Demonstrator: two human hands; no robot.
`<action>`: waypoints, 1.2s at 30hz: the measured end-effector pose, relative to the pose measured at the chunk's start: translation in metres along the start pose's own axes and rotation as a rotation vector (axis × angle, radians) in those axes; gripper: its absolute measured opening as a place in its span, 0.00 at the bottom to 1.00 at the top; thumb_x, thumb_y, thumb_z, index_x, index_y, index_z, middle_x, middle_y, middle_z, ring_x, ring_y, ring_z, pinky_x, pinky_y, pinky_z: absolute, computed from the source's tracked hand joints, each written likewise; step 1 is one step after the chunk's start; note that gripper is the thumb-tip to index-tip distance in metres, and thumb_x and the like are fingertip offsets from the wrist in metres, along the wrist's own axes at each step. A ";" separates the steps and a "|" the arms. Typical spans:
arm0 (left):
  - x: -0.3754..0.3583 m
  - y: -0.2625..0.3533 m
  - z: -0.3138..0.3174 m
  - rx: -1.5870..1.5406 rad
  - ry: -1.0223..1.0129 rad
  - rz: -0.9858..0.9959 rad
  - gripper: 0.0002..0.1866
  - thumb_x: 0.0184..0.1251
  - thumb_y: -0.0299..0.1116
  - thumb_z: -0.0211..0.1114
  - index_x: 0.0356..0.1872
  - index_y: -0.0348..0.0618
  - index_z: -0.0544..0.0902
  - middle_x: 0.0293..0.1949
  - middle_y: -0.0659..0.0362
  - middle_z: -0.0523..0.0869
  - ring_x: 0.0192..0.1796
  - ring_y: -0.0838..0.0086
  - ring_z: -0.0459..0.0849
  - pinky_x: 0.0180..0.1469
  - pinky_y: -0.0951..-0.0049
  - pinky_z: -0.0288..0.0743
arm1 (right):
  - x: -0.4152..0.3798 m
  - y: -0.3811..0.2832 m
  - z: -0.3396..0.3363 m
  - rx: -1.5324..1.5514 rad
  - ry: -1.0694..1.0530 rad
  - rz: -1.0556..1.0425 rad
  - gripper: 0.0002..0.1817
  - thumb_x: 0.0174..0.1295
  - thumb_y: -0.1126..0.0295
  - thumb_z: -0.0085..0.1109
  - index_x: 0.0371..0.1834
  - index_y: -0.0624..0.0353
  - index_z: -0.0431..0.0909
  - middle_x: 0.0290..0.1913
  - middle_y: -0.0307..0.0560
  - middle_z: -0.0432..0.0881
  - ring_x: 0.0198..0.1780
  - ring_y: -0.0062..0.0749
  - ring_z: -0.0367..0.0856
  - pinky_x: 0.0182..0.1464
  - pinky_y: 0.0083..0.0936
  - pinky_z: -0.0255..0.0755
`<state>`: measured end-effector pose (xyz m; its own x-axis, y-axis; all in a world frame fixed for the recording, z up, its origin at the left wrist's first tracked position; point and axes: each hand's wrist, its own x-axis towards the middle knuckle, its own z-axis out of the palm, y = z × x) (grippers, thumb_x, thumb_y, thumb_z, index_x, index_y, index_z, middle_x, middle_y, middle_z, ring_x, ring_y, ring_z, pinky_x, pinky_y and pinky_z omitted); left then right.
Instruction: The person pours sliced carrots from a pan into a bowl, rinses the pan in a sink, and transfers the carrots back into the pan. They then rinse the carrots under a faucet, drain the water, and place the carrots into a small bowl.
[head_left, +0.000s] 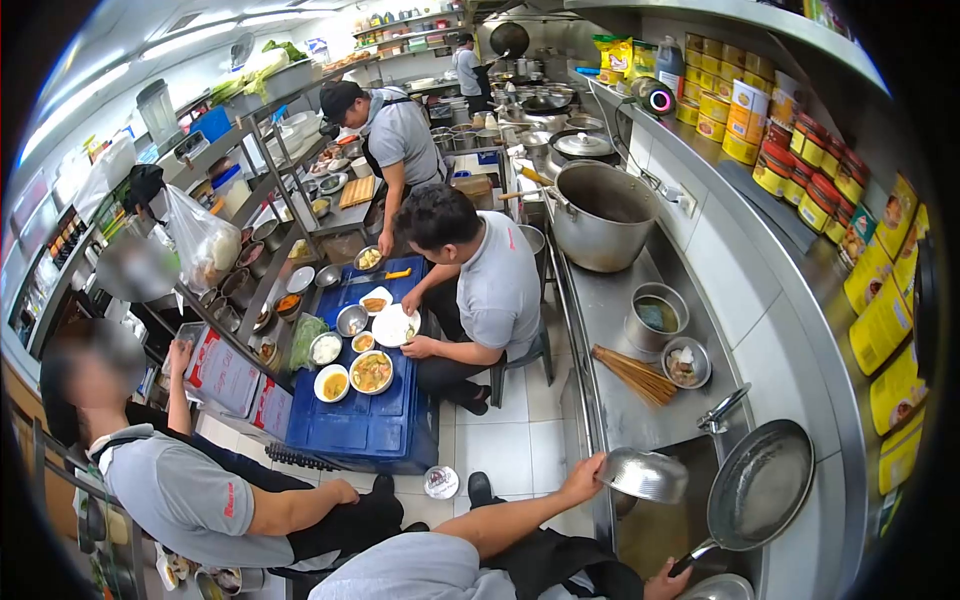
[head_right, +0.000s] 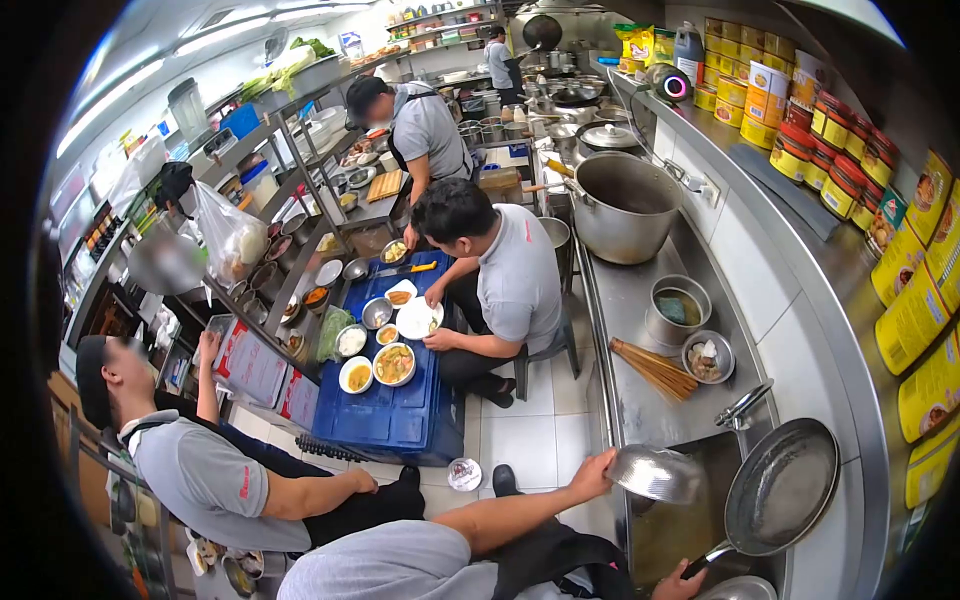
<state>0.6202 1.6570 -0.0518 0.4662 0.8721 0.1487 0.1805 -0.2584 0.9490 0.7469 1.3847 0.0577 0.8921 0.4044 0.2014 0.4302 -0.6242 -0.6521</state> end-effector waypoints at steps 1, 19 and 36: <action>0.000 -0.009 -0.003 0.069 -0.034 -0.033 0.06 0.60 0.24 0.58 0.37 0.40 0.71 0.32 0.40 0.80 0.41 0.39 0.80 0.38 0.47 0.72 | 0.000 -0.002 0.001 0.014 -0.020 0.018 0.20 0.64 0.63 0.66 0.47 0.74 0.77 0.39 0.69 0.82 0.42 0.62 0.81 0.49 0.42 0.74; -0.001 -0.017 0.003 0.085 0.090 -0.196 0.08 0.63 0.31 0.58 0.39 0.38 0.73 0.31 0.42 0.81 0.38 0.40 0.80 0.40 0.50 0.73 | -0.005 -0.016 -0.008 0.118 -0.207 0.135 0.28 0.63 0.58 0.66 0.57 0.73 0.75 0.47 0.69 0.82 0.50 0.62 0.80 0.55 0.42 0.71; -0.004 0.041 -0.020 -0.387 -0.105 -0.420 0.14 0.72 0.38 0.56 0.43 0.33 0.77 0.31 0.58 0.82 0.27 0.77 0.85 0.30 0.74 0.80 | 0.001 0.055 -0.010 0.543 -0.687 0.384 0.16 0.65 0.61 0.65 0.45 0.61 0.77 0.26 0.41 0.76 0.23 0.23 0.72 0.25 0.28 0.66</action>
<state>0.6087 1.6512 -0.0079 0.5100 0.8160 -0.2723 0.0479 0.2891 0.9561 0.7729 1.3443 0.0293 0.6087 0.6483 -0.4575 -0.1518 -0.4708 -0.8691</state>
